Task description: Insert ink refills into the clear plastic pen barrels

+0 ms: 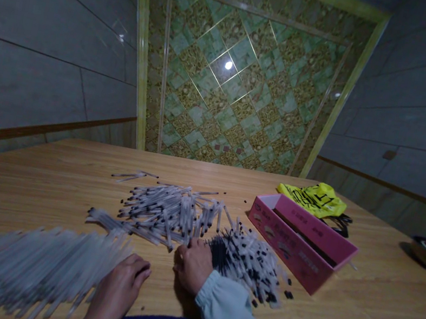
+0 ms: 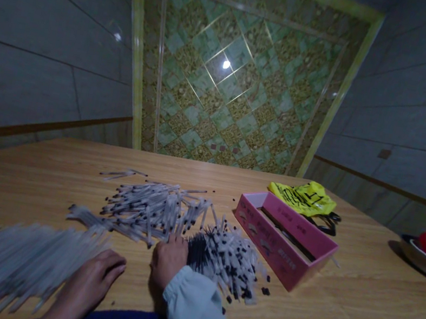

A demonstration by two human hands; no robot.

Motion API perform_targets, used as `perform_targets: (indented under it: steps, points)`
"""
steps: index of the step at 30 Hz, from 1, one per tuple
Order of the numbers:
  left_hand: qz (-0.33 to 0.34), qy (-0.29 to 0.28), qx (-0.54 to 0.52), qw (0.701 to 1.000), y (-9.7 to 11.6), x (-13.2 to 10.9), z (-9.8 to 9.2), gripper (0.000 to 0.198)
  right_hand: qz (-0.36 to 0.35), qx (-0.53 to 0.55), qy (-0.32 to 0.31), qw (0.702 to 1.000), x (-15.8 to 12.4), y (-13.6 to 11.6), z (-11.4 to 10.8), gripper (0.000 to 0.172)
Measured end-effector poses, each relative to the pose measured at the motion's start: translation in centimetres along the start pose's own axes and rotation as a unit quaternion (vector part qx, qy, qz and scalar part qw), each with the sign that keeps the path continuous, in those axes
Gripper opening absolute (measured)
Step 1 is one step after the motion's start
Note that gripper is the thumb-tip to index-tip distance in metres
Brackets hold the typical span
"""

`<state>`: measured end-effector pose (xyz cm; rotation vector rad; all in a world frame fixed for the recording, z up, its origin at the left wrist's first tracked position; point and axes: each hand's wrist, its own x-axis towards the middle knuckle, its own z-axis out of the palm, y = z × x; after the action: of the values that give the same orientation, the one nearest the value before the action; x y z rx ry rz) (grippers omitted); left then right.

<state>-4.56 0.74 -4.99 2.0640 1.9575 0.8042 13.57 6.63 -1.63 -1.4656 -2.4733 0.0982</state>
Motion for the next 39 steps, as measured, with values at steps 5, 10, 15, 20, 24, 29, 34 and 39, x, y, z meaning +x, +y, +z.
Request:
perform_targets:
  steps: [5, 10, 15, 20, 24, 29, 34, 39]
  points:
    - [0.004, 0.004, -0.012, 1.000, 0.0, -0.1, 0.1, 0.026, 0.006, 0.014, 0.007, 1.000, 0.5, 0.0, 0.0, 0.021]
    - [0.010, 0.031, -0.100, 0.994, 0.3, -0.1, 0.3, 0.026, 0.027, 0.203, 0.074, 0.976, -1.7, 0.7, -2.0, 0.030]
    - [-0.067, -0.005, -0.351, 0.934, 1.9, -0.2, 1.0, 0.031, 0.012, 0.510, 0.074, 0.857, -6.2, 0.1, -2.8, 0.030]
    - [-0.190, -0.087, -0.620, 0.756, 3.7, -0.8, 0.5, 0.059, -0.013, 0.609, 0.077, 0.789, -8.4, -0.6, -0.4, 0.032]
    - [-0.208, -0.097, -0.647, 0.727, 4.6, -1.3, -0.4, 0.047, 0.003, 0.645, 0.057, 0.762, -8.6, -0.6, 0.9, 0.033]
    - [-0.237, -0.083, -0.636, 0.730, 5.5, -1.5, -0.7, 0.040, 0.077, 0.743, 0.055, 0.662, -8.6, -0.1, 1.7, 0.044]
    - [-0.250, -0.057, -0.629, 0.734, 6.2, -1.4, -1.1, 0.043, 0.156, 0.731, -0.012, 0.664, -8.1, 0.4, 2.7, 0.054]
    - [-0.245, -0.030, -0.616, 0.748, 6.1, -1.7, -0.4, 0.045, 0.166, 0.710, -0.035, 0.683, -8.0, 0.4, 2.8, 0.058]
